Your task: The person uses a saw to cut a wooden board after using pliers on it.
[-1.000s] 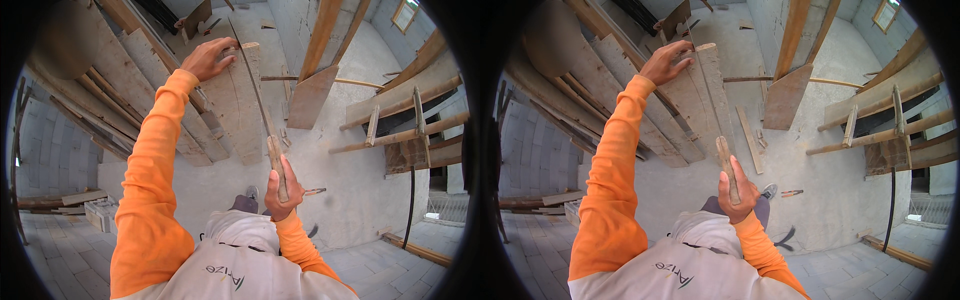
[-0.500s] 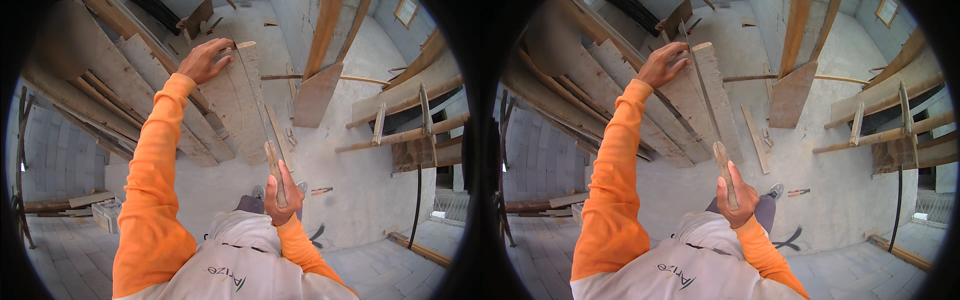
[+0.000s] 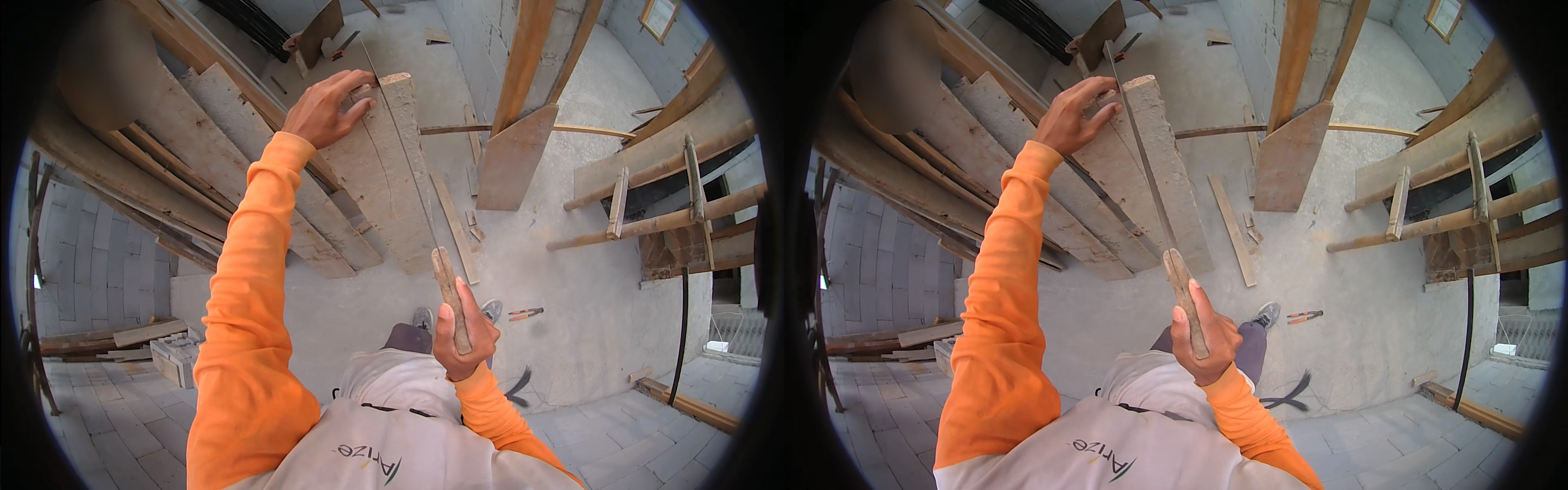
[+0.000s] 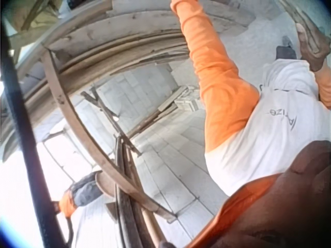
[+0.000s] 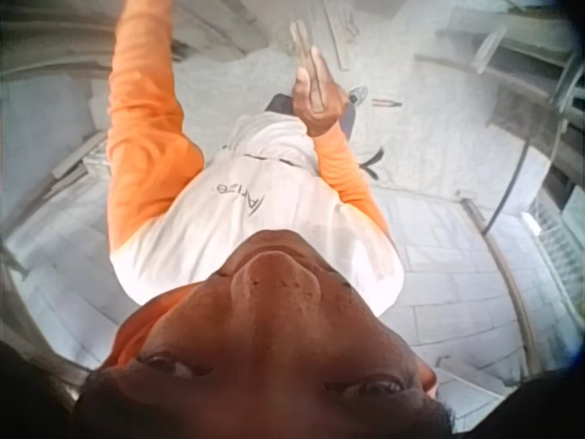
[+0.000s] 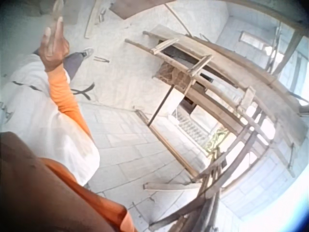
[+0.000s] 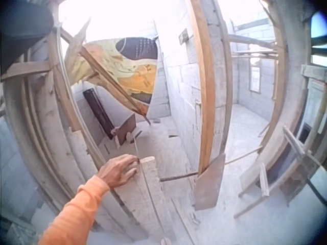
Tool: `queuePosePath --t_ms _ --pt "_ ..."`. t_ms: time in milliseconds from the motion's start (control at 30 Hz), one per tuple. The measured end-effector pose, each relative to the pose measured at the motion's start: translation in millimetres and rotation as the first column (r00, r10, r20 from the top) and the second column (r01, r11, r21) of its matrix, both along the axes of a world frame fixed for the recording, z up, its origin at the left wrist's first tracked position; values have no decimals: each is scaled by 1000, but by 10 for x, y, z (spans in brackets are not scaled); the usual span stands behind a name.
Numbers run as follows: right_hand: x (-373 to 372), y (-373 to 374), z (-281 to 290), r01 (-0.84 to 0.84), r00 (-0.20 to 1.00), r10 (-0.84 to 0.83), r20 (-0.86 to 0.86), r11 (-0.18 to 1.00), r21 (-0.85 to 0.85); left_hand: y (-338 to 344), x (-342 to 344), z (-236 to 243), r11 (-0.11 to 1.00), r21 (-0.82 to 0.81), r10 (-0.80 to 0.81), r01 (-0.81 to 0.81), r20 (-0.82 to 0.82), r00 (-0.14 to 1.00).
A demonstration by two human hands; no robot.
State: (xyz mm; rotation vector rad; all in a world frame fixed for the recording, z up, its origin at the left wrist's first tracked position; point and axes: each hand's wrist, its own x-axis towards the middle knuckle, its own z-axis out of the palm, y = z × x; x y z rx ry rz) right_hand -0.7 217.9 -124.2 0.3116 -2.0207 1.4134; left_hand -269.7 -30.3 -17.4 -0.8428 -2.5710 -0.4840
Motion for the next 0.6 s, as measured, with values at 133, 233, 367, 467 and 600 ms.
queuePosePath --t_ms 133,233,367,467,600 --pt "-36 -16 74 13 1000 -13 11 1000 7 10 -14 -20 1000 -15 10 -10 -30 999" --pt "39 -25 59 2 1000 -2 28 1000 -11 -7 -30 8 1000 -17 17 -18 -21 1000" --pt "72 -22 51 14 999 -15 28 1000 8 -12 -55 -35 999 -15 29 -30 -50 998" --pt "-69 -13 211 -13 996 15 86 1000 -23 -4 -19 -73 998 -34 48 -50 -62 997" --pt "31 -40 157 -22 996 25 82 999 -34 -42 -43 -75 999 -40 32 -34 -68 997"
